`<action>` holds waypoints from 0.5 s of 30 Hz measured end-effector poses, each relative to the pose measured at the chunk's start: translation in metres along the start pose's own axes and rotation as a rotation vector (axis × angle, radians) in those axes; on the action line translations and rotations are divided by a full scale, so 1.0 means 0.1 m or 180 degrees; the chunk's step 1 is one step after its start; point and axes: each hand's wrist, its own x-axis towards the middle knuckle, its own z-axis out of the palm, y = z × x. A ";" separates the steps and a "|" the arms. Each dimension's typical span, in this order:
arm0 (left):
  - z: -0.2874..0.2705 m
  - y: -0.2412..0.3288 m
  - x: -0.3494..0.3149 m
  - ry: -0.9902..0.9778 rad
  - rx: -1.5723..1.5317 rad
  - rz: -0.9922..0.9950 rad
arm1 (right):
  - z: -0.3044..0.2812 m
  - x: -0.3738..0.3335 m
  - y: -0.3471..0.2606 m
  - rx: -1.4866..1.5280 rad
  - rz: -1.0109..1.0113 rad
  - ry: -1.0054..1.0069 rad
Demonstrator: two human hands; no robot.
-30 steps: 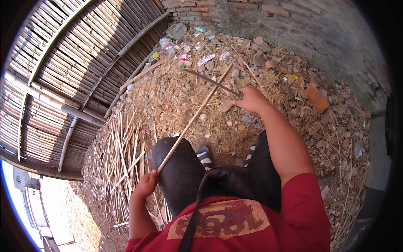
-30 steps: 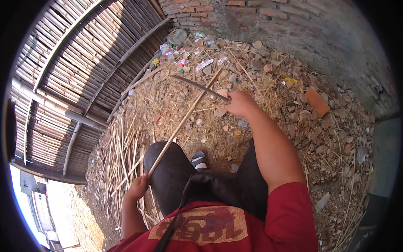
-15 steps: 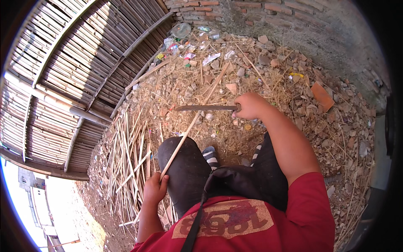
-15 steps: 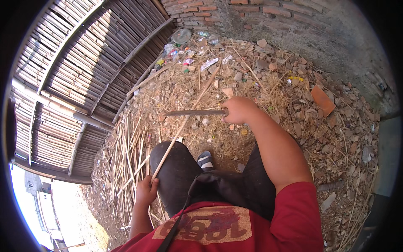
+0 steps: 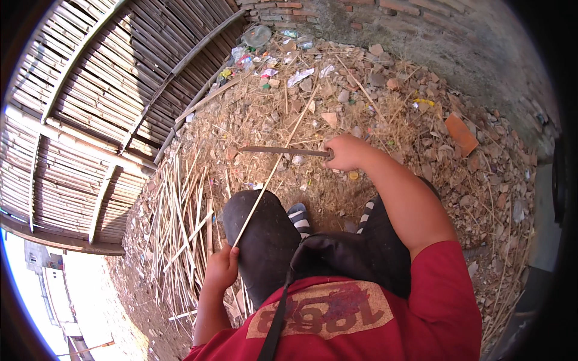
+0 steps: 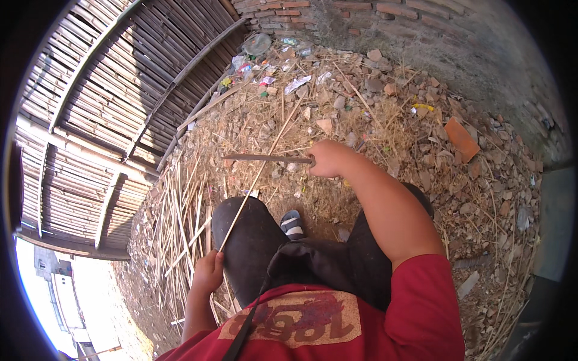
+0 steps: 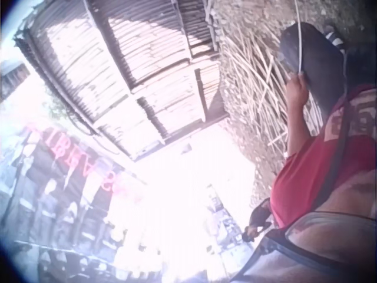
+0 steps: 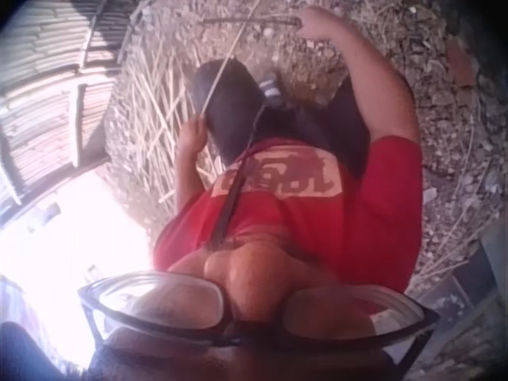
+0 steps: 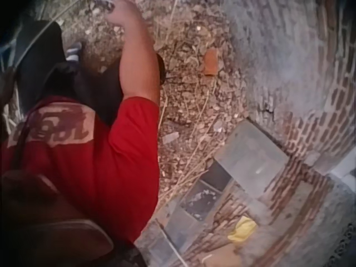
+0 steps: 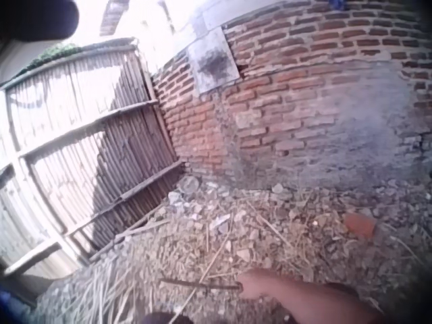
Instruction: The person uses a blade to scrape and smooth the surface of a bamboo stick, repeatedly running the edge along the length of the wood while sitting on the ground.
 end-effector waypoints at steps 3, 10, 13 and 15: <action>0.10 -0.03 -0.05 0.0173 0.0114 0.0090 | 0.06 -0.02 -0.09 -0.0105 -0.0404 -0.0360; 0.13 0.06 -0.03 0.0281 0.0147 -0.0014 | 0.13 0.02 0.17 0.0069 -0.0100 -0.0246; 0.14 0.06 -0.05 0.0298 0.0114 -0.0038 | 0.05 -0.02 -0.08 -0.0102 -0.0133 -0.0235; 0.17 -0.03 -0.04 0.0306 0.0081 0.0028 | -0.02 -0.06 -0.20 -0.0181 -0.0133 -0.0265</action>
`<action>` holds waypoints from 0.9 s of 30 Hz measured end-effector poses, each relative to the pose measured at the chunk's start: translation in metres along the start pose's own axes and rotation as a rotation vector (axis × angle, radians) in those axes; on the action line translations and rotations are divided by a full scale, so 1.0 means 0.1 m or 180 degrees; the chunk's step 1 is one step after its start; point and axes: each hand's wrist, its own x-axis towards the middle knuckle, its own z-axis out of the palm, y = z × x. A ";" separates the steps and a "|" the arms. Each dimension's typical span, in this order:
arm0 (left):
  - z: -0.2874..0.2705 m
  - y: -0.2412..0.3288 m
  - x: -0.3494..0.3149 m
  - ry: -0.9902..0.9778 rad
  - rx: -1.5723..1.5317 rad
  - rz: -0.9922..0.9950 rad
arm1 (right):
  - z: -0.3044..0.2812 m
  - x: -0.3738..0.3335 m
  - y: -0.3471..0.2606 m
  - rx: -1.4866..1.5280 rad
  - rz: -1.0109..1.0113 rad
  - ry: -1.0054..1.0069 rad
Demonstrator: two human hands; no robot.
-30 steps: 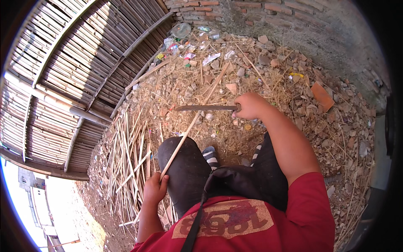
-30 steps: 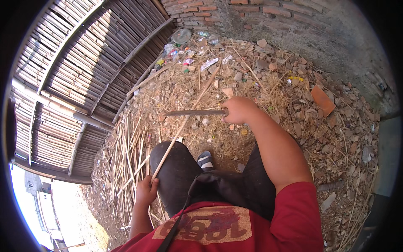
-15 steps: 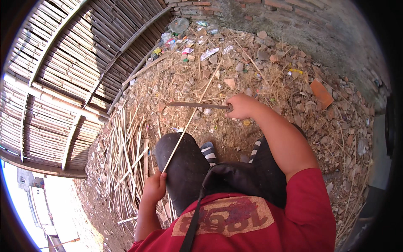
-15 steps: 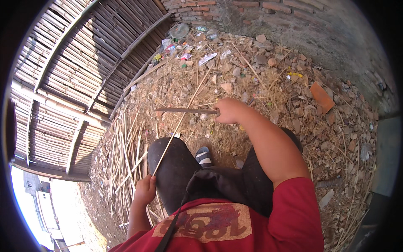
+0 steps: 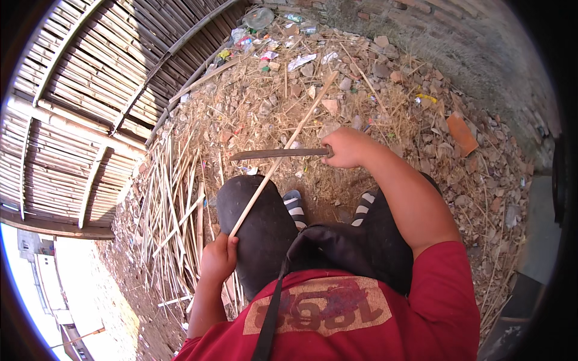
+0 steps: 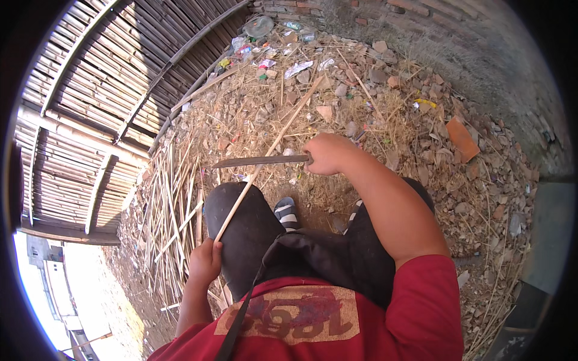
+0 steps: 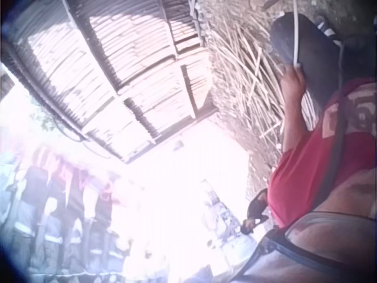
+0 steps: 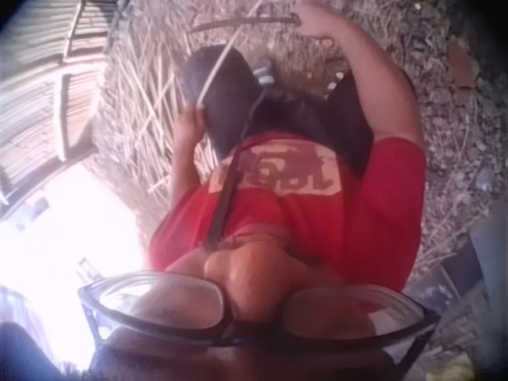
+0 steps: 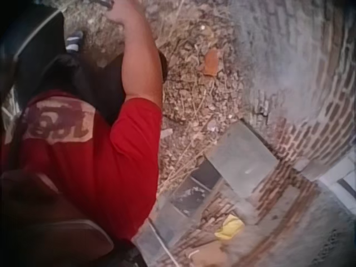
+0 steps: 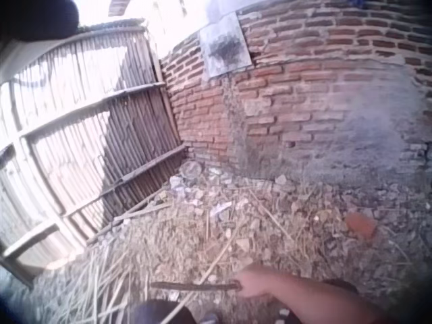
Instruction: The person uses a blade to scrape and smooth the surface of a bamboo stick, repeatedly running the edge along the length of the wood while sitting on the ground.
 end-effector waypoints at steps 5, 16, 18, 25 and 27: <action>-0.01 -0.03 0.09 -0.0091 -0.0191 0.0084 | 0.00 0.07 0.34 0.0104 0.0264 0.0091; -0.01 -0.10 0.06 -0.0110 -0.0107 0.0143 | -0.07 0.02 -0.01 -0.0203 0.0091 -0.0086; 0.00 -0.10 0.08 -0.0111 -0.0174 0.0196 | -0.12 0.02 0.25 -0.0012 0.0425 0.0052; -0.04 -0.01 0.10 -0.0155 -0.0150 0.0167 | -0.06 -0.03 0.27 0.0201 0.0519 0.0410; 0.00 -0.08 0.09 -0.0151 -0.0129 0.0149 | -0.09 -0.02 0.06 0.0083 0.0210 0.0075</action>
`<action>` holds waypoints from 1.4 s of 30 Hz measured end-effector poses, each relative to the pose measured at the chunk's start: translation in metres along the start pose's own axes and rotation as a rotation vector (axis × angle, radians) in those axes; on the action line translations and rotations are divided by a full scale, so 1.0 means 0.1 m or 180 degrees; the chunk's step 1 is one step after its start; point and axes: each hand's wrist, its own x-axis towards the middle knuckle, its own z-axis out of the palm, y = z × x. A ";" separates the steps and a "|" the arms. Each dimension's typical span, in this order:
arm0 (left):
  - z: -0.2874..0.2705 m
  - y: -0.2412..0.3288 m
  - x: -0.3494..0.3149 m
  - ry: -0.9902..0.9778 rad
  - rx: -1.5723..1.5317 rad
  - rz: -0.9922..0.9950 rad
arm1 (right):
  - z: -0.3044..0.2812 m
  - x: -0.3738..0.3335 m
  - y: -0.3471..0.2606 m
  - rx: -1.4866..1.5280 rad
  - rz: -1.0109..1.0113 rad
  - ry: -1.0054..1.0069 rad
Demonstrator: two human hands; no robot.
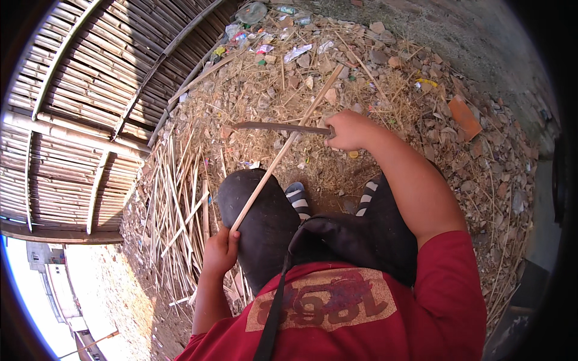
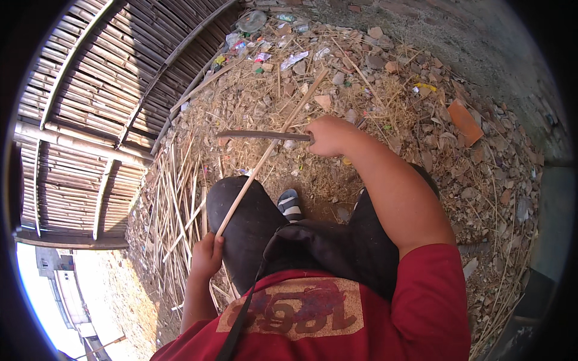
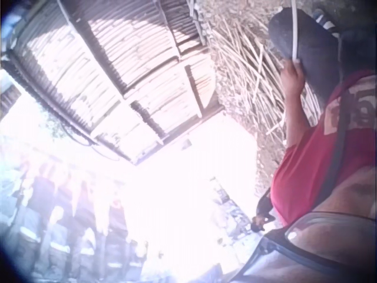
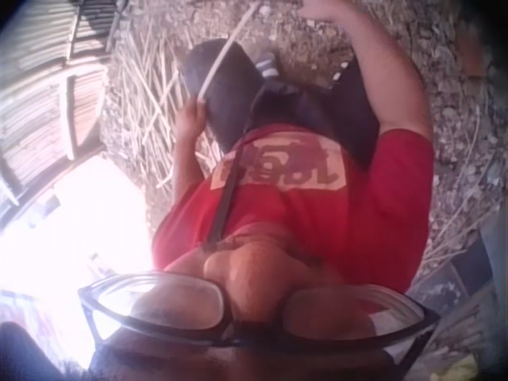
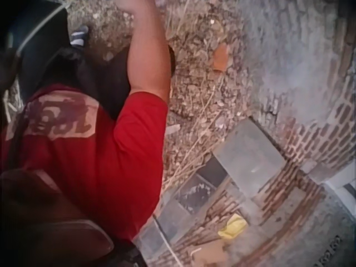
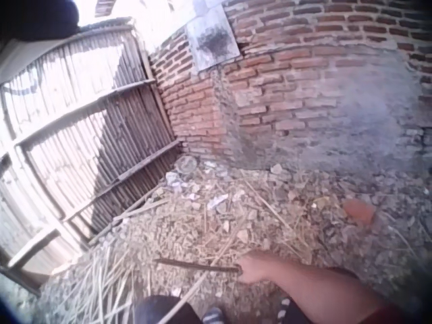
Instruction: The person uses a blade to scrape and smooth the surface of a bamboo stick, repeatedly running the edge along the length of the wood while sitting on the ground.
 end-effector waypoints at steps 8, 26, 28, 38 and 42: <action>0.03 -0.01 0.05 0.0110 -0.0172 0.0026 | 0.00 0.09 0.51 0.0381 0.0640 0.0395; -0.19 0.10 0.08 -0.0458 -0.0316 -0.0311 | 0.13 0.14 0.57 0.0866 0.0699 0.0247; -0.23 0.06 0.11 -0.0617 -0.0455 -0.0311 | 0.15 0.12 0.33 0.0491 0.0189 0.0122; -0.24 -0.08 0.17 -0.0943 -0.0842 -0.0325 | 0.06 0.14 0.45 0.0584 0.0317 0.0202; -0.25 0.00 0.16 -0.0799 -0.0663 -0.0260 | 0.12 0.17 0.47 0.0505 0.0282 0.0269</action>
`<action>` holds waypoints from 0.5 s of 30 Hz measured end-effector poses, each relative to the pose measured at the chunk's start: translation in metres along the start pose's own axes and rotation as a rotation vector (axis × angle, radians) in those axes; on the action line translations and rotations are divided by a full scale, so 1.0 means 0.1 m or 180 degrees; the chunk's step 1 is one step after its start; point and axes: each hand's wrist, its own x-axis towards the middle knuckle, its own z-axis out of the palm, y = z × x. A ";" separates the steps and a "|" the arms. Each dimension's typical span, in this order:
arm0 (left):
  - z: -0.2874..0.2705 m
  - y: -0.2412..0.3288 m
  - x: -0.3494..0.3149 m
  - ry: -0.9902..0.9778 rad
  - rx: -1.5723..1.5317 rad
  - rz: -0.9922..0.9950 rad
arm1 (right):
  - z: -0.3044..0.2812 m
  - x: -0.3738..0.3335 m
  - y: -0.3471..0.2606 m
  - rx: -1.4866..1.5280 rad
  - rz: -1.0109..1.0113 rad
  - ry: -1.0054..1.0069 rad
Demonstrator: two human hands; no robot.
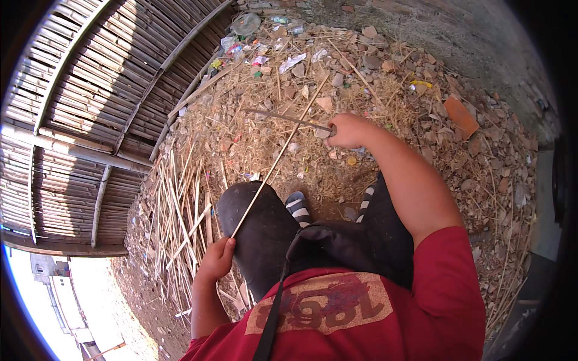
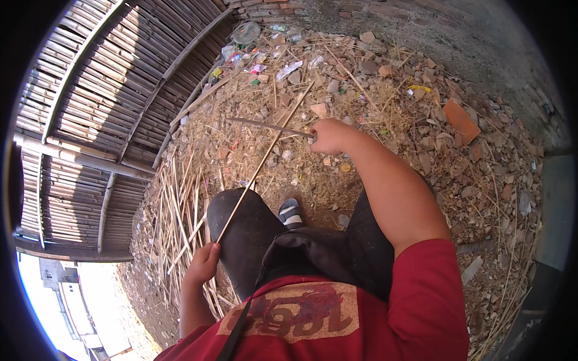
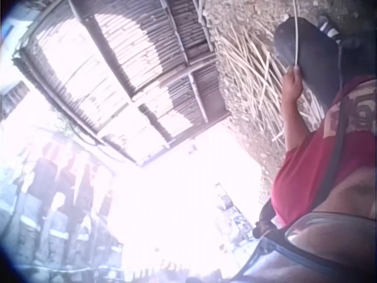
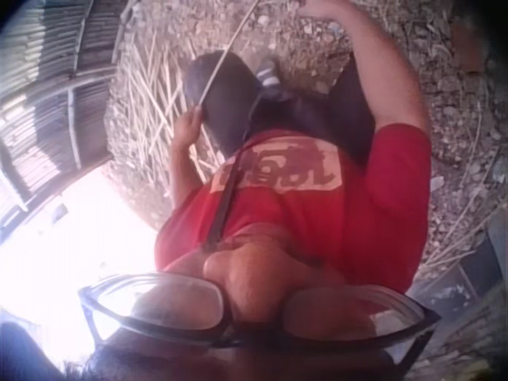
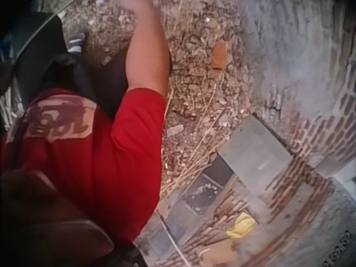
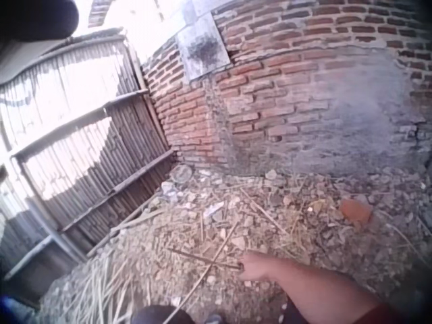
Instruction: The person uses a blade to scrape and smooth the surface of a bamboo stick, repeatedly running the edge along the length of the wood while sitting on the ground.
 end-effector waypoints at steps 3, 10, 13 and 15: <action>0.03 0.05 -0.04 0.0147 0.0248 0.0024 | 0.06 -0.15 -0.40 -0.0457 -0.0528 -0.0341; 0.07 0.09 -0.03 0.0321 0.0340 0.0038 | 0.03 0.02 0.05 0.0410 0.0290 -0.0224; 0.05 0.07 -0.03 0.0396 0.0342 0.0099 | -0.04 0.02 0.06 0.0295 0.0289 -0.0207; 0.07 0.03 -0.04 0.0400 0.0340 0.0110 | 0.02 -0.08 -0.16 0.0085 0.0036 -0.0251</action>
